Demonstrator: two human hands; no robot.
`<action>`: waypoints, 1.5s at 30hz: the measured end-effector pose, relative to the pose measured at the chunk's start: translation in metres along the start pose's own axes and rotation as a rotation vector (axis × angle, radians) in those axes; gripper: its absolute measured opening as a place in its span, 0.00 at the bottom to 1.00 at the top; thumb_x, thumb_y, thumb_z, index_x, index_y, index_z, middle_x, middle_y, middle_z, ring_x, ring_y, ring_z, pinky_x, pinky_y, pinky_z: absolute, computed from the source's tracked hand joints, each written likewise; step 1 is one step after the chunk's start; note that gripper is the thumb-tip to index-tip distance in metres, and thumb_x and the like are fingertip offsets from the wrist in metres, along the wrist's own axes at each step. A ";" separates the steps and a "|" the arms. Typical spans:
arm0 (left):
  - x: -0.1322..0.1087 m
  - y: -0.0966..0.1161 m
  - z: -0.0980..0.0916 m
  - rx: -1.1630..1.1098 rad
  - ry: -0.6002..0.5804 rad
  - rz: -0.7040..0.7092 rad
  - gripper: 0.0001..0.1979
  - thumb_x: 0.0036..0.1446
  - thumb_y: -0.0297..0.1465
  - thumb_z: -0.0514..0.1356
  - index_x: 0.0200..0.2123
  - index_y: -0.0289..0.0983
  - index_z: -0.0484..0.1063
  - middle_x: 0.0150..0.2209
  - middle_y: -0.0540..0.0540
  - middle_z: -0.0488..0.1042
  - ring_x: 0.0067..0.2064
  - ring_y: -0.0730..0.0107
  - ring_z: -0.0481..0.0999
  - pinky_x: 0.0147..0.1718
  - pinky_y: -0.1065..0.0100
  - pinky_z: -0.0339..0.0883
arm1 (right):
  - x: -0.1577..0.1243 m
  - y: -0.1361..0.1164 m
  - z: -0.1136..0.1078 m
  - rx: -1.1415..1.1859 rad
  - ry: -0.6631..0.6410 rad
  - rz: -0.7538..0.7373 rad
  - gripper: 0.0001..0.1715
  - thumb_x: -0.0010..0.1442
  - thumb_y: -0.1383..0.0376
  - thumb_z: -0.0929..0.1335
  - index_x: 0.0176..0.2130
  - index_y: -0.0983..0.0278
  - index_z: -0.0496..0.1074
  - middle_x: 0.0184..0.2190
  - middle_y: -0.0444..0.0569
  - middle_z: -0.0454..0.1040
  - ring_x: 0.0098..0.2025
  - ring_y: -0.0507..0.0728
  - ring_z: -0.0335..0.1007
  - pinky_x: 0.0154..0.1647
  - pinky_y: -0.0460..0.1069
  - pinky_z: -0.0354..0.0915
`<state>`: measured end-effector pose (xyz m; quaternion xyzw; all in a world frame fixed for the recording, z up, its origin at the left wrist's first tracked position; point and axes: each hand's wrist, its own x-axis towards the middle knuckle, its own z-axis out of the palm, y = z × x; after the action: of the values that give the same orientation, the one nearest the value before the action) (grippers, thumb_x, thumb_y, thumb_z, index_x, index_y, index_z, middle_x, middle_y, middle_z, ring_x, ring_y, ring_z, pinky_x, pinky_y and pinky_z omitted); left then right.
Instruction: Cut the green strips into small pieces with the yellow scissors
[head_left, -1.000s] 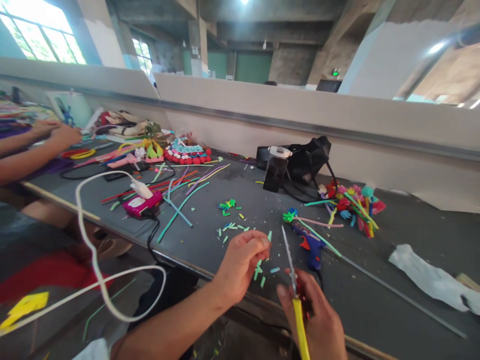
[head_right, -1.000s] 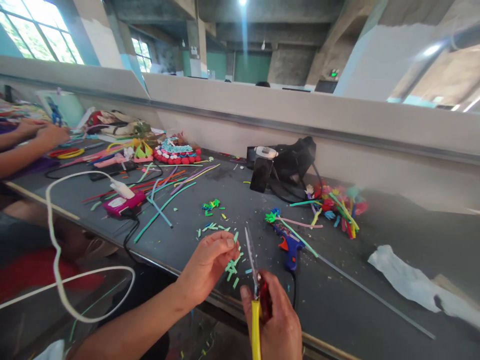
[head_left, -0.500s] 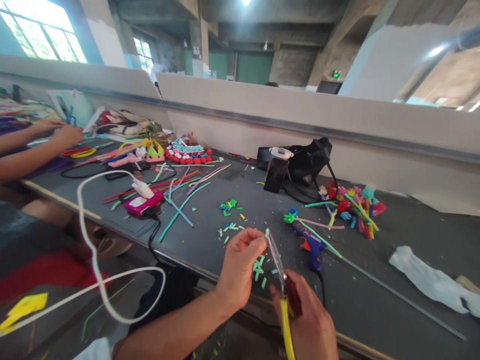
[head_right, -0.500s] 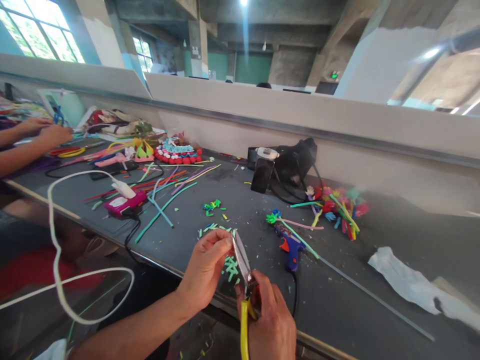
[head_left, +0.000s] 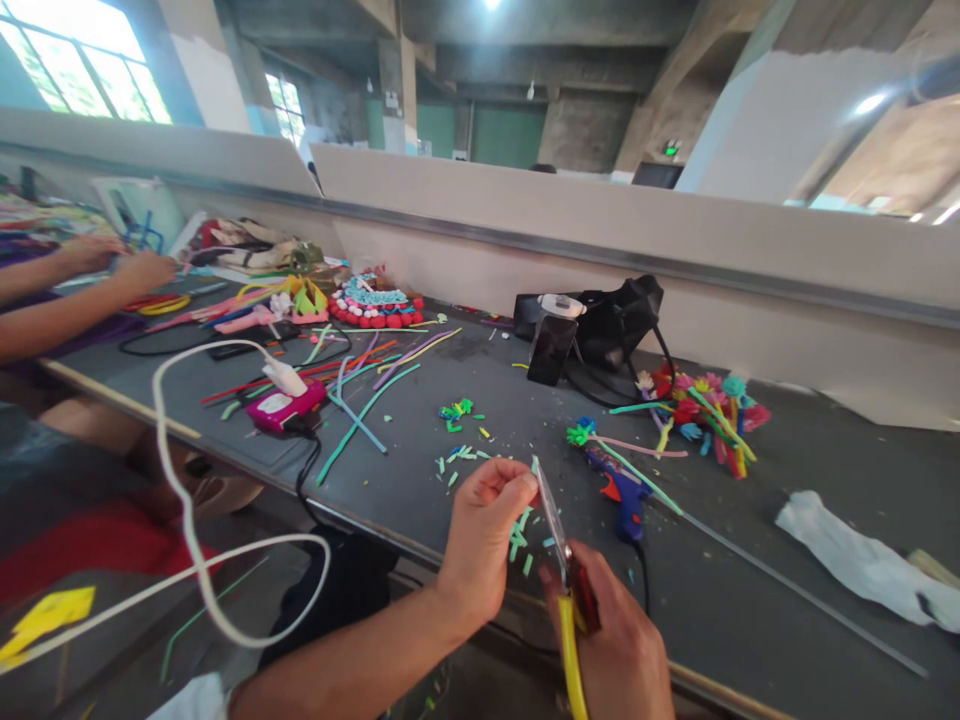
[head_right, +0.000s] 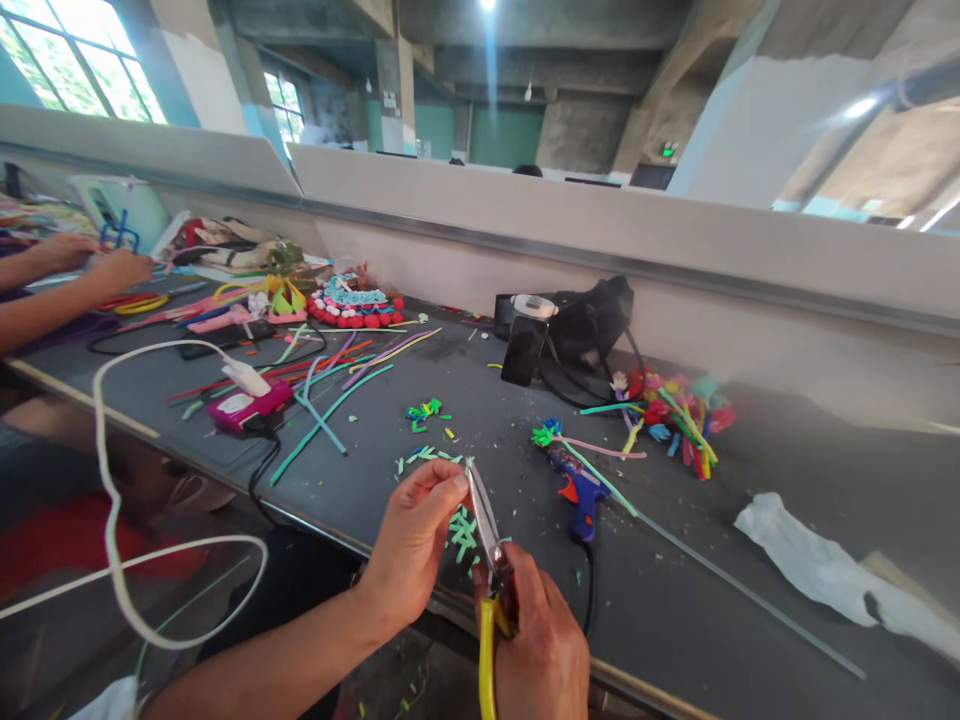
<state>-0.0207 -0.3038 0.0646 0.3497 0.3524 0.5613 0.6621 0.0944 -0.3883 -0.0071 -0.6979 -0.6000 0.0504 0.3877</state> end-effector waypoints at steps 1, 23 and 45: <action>0.000 0.000 0.000 0.003 -0.001 -0.001 0.08 0.47 0.34 0.65 0.24 0.36 0.71 0.23 0.52 0.69 0.28 0.73 0.65 0.32 0.71 0.60 | 0.000 0.000 0.000 0.006 0.007 -0.003 0.25 0.67 0.47 0.60 0.46 0.61 0.74 0.31 0.49 0.78 0.29 0.56 0.75 0.34 0.47 0.68; 0.003 0.001 -0.003 0.000 -0.222 -0.222 0.07 0.44 0.31 0.63 0.21 0.35 0.70 0.19 0.52 0.66 0.26 0.74 0.64 0.31 0.69 0.58 | 0.019 -0.001 -0.019 0.349 0.048 0.196 0.20 0.55 0.50 0.71 0.41 0.62 0.77 0.28 0.44 0.77 0.25 0.52 0.72 0.27 0.44 0.68; -0.010 -0.014 -0.004 0.761 -0.555 0.073 0.02 0.46 0.28 0.60 0.25 0.36 0.71 0.24 0.52 0.67 0.28 0.74 0.65 0.28 0.71 0.56 | 0.023 -0.013 -0.033 0.526 0.222 0.477 0.26 0.52 0.50 0.72 0.45 0.62 0.73 0.29 0.43 0.76 0.28 0.52 0.73 0.30 0.44 0.68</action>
<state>-0.0183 -0.3157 0.0514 0.7164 0.3304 0.3006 0.5359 0.1076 -0.3841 0.0324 -0.6958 -0.3411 0.2158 0.5940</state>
